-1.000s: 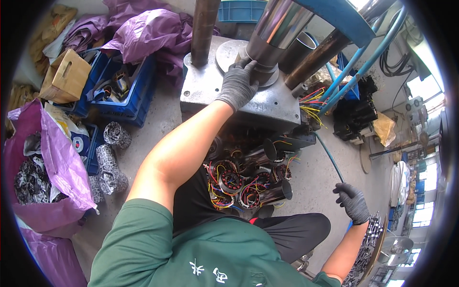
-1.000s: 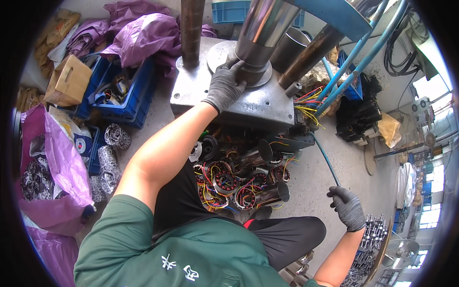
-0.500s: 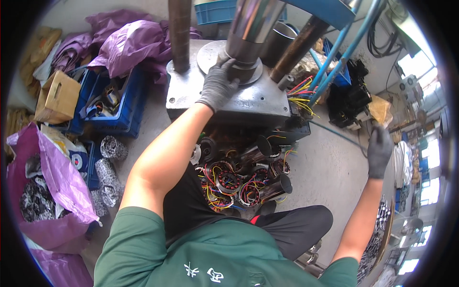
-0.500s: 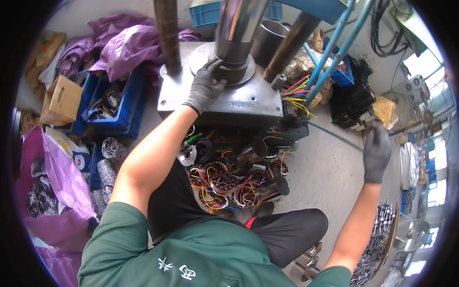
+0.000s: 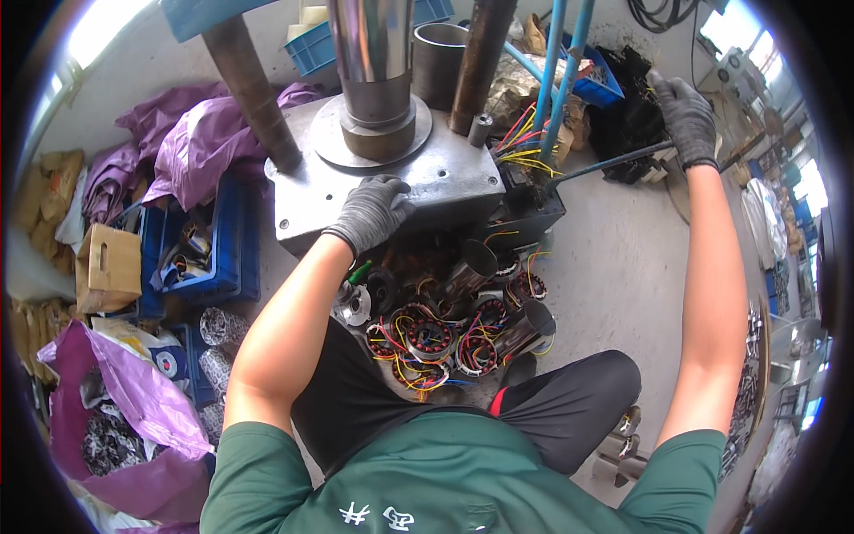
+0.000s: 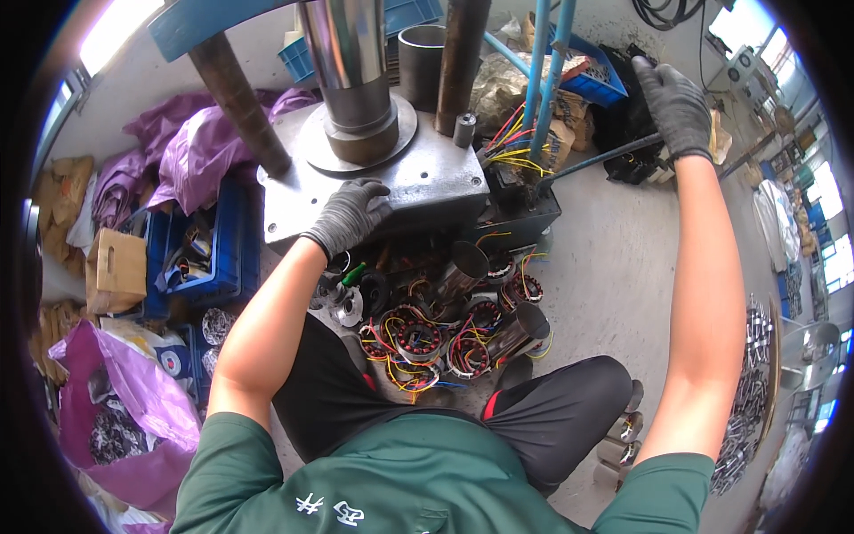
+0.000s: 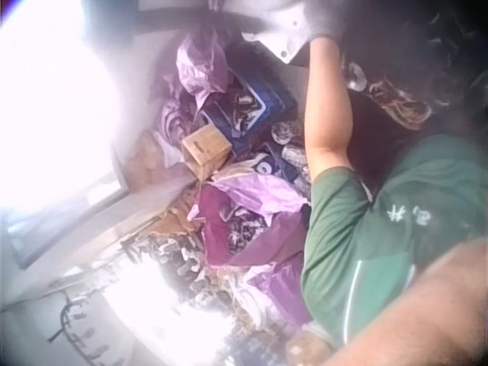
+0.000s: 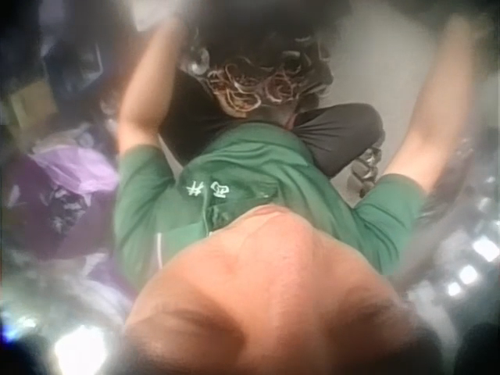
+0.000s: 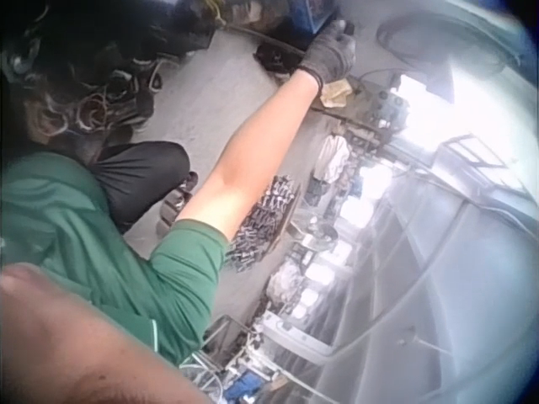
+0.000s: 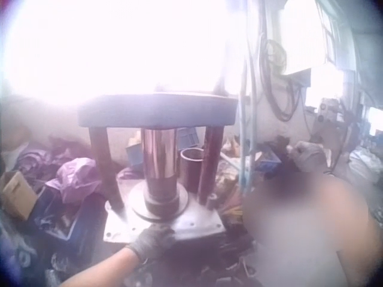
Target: The person sits on the floor and picks up metal motor casings, wipes them with a cloth, and then places them into a large industrial press to assemble electrical wire coils into the metal housings.
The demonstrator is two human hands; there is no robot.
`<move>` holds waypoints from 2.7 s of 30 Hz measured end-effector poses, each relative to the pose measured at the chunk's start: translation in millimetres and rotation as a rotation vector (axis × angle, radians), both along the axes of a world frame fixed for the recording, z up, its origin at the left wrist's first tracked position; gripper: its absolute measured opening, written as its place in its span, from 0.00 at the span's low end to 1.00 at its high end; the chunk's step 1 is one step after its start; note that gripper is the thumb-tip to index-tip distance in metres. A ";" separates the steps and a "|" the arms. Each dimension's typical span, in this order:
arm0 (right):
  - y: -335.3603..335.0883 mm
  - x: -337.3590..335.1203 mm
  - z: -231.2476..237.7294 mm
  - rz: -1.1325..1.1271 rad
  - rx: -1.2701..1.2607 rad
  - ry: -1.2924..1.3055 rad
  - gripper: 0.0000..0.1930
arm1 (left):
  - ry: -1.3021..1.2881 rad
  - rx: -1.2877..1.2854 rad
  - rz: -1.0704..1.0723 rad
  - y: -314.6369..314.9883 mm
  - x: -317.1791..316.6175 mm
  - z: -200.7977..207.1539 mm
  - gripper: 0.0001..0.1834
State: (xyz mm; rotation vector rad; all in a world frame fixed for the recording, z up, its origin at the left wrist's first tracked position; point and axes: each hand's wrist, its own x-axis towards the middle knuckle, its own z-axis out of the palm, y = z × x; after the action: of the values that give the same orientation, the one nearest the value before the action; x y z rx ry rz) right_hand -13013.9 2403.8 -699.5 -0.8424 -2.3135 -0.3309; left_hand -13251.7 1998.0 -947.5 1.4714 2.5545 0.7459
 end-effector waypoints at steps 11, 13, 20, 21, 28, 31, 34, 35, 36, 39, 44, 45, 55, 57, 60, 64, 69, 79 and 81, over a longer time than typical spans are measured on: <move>-9.5 3.5 0.7 -0.147 0.002 -0.066 0.23 | 0.079 -0.064 -0.246 32.8 40.3 6.2 0.22; -10.2 4.5 0.9 -0.144 -0.043 -0.052 0.23 | 0.067 -0.085 -0.257 37.7 44.3 5.7 0.22; -8.4 3.8 -0.4 -0.149 -0.055 -0.039 0.22 | 0.071 -0.066 -0.280 38.1 47.1 8.7 0.23; -8.5 3.7 0.3 -0.156 -0.054 -0.041 0.22 | 0.075 -0.063 -0.279 38.7 46.8 8.3 0.23; -5.7 3.9 -1.3 -0.137 -0.019 -0.001 0.18 | 0.091 -0.072 -0.278 38.2 48.2 10.2 0.21; -8.0 2.7 0.9 -0.176 -0.046 -0.024 0.15 | 0.097 -0.058 -0.303 36.7 47.8 13.9 0.21; -12.5 4.5 -1.6 -0.161 -0.012 -0.010 0.14 | 0.105 -0.065 -0.303 34.6 46.5 8.5 0.21; -12.3 5.2 -3.1 -0.172 -0.014 -0.021 0.13 | 0.106 -0.067 -0.306 34.4 46.6 9.3 0.21; -12.4 7.0 -4.0 -0.175 -0.023 -0.029 0.13 | 0.112 -0.058 -0.296 34.0 47.0 10.0 0.21; 0.5 31.8 -12.4 -0.146 0.018 -0.024 0.13 | 0.005 -0.026 -0.228 44.3 55.8 15.9 0.22; -46.5 86.1 -45.8 0.232 0.135 0.061 0.13 | -0.298 0.386 -0.099 62.9 57.6 5.5 0.22; -54.6 107.4 -55.5 0.270 0.244 0.003 0.13 | -0.447 0.522 -0.038 68.9 60.2 5.9 0.22; -193.2 26.3 -2.7 0.520 0.112 -0.307 0.19 | -1.340 0.973 0.120 112.5 48.3 7.9 0.19; -217.0 -40.5 8.3 0.670 0.144 -0.234 0.21 | -1.525 1.046 0.192 118.2 35.6 -0.5 0.20; -247.8 -140.0 12.6 0.888 0.206 0.066 0.27 | -1.611 1.117 0.243 120.2 18.8 -1.7 0.22; -252.0 -242.2 23.6 0.961 0.286 0.124 0.19 | -1.648 1.207 0.201 118.5 -4.0 -3.8 0.23; -259.8 -283.6 30.6 0.830 -0.137 -0.194 0.20 | -1.676 1.278 0.079 98.9 -42.1 -25.9 0.31; -250.5 -216.5 45.7 0.721 -0.063 -0.628 0.18 | -1.926 1.315 0.064 87.3 -24.9 22.1 0.38; -228.1 -214.6 16.1 0.797 0.087 -0.877 0.16 | -1.992 1.313 0.014 89.9 -14.3 32.2 0.38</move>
State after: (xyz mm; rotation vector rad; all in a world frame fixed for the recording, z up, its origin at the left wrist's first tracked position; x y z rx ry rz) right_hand -13228.6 2175.7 -683.4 0.4191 -3.1489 -0.4888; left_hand -13266.1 2087.9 -915.4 0.0230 0.3701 2.2416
